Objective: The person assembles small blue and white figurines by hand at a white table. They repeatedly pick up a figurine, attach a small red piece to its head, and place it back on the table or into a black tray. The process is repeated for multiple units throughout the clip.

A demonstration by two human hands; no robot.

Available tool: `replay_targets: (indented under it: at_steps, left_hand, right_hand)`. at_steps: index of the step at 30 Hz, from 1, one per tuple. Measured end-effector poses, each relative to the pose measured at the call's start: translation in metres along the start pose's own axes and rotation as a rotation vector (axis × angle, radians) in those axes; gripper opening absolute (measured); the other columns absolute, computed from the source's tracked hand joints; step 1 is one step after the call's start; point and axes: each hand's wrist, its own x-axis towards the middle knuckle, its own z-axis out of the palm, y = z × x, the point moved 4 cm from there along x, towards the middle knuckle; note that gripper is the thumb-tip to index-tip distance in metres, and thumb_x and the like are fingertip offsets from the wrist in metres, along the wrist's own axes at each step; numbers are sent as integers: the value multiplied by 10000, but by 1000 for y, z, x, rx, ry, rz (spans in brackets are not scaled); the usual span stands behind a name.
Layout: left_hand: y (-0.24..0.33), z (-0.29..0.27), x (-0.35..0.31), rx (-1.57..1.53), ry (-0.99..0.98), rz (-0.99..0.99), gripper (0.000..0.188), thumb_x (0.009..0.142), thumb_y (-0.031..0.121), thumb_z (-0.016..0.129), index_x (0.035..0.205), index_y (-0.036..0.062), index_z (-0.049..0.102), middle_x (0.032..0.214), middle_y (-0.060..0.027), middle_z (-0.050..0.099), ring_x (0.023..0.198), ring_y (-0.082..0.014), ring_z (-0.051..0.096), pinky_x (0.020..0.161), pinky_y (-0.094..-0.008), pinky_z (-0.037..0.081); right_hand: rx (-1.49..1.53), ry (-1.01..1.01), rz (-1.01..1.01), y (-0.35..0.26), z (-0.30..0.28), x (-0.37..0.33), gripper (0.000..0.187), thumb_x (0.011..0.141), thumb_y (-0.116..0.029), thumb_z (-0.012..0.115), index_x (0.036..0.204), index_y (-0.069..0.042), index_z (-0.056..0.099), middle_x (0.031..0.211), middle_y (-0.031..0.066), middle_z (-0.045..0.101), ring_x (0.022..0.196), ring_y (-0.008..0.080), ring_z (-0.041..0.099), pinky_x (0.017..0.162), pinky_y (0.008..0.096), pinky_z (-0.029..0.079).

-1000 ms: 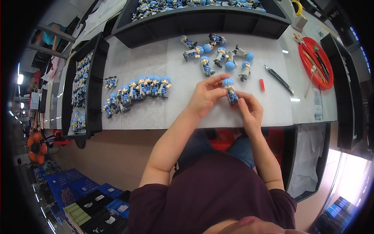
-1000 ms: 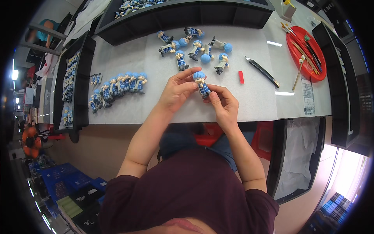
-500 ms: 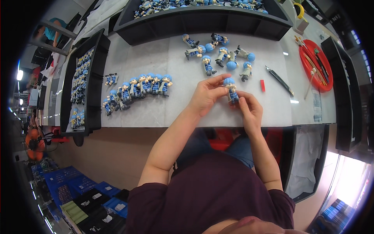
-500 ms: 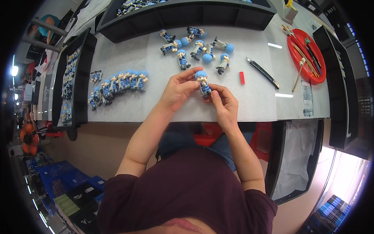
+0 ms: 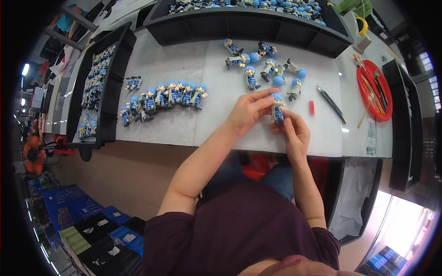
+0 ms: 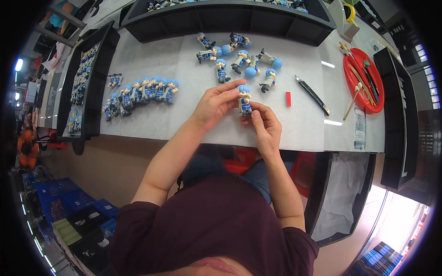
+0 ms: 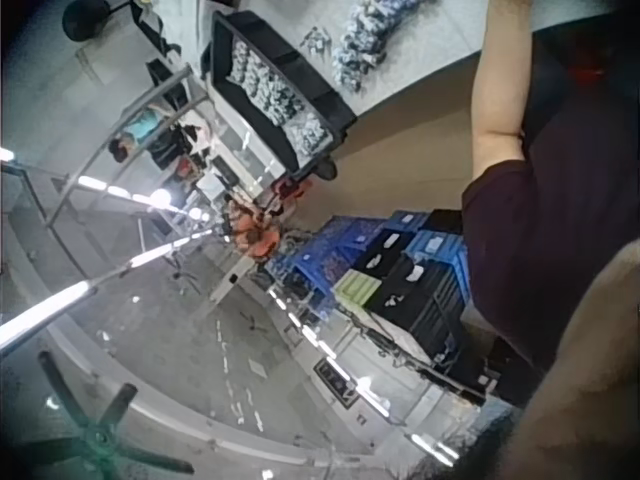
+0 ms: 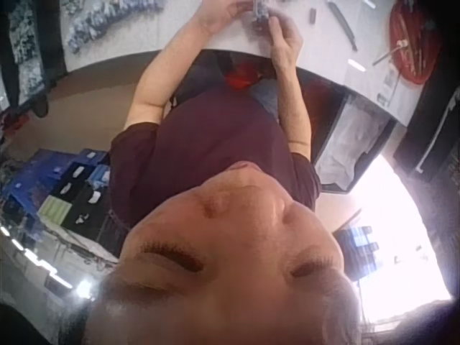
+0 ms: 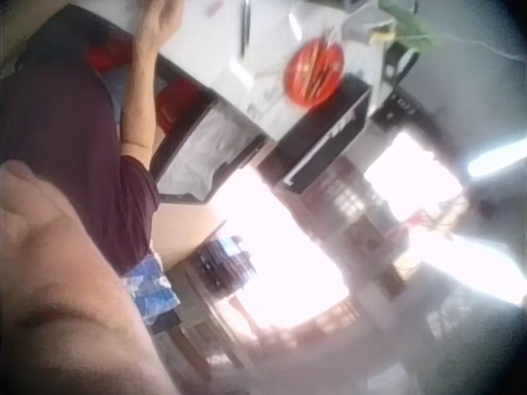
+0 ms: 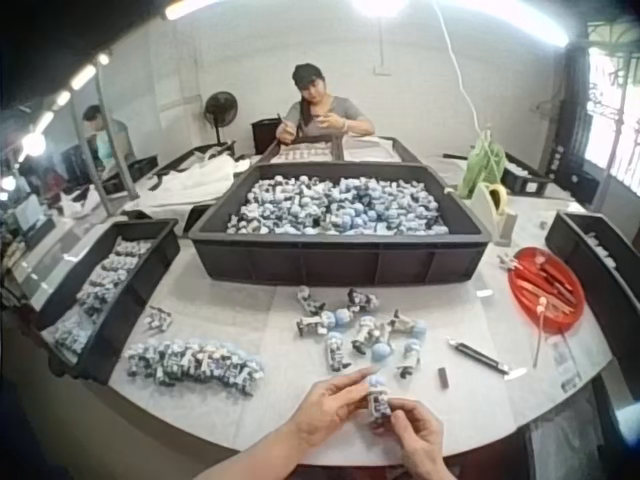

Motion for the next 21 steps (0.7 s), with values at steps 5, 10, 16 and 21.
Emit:
replay_targets:
  at_steps: [5, 10, 16, 21]
  left_hand:
    - [-3, -2, 1, 108, 90, 28, 285, 884, 109, 523, 1143, -9, 541, 943, -79, 618, 835, -145, 600, 774, -281, 494]
    - [-4, -2, 2, 69, 54, -1, 281, 881, 104, 525, 1137, -11, 545, 946, -85, 618, 848, -150, 600, 770, -284, 497]
    - [-4, -3, 2, 79, 27, -5, 292, 896, 152, 508, 1154, 20, 539, 1004, -117, 620, 916, -166, 596, 838, -304, 468]
    - [-3, -4, 2, 65, 25, 0, 295, 902, 169, 500, 1152, 17, 540, 998, -101, 621, 922, -159, 591, 834, -303, 468]
  right_hand:
    - [22, -4, -35, 3, -3, -1, 254, 884, -93, 533, 1088, 56, 510, 944, 129, 600, 797, 172, 609, 686, 273, 505]
    - [19, 7, -62, 2, -4, -2, 283, 847, -78, 590, 1086, 51, 509, 944, 125, 600, 818, 178, 615, 669, 270, 513]
    - [8, 4, -63, 2, -4, -2, 281, 850, -78, 586, 1085, 55, 507, 934, 128, 600, 813, 178, 616, 671, 267, 512]
    - [26, -6, -59, 2, -4, -2, 268, 854, -77, 579, 1079, 51, 510, 929, 127, 599, 789, 169, 612, 676, 261, 506]
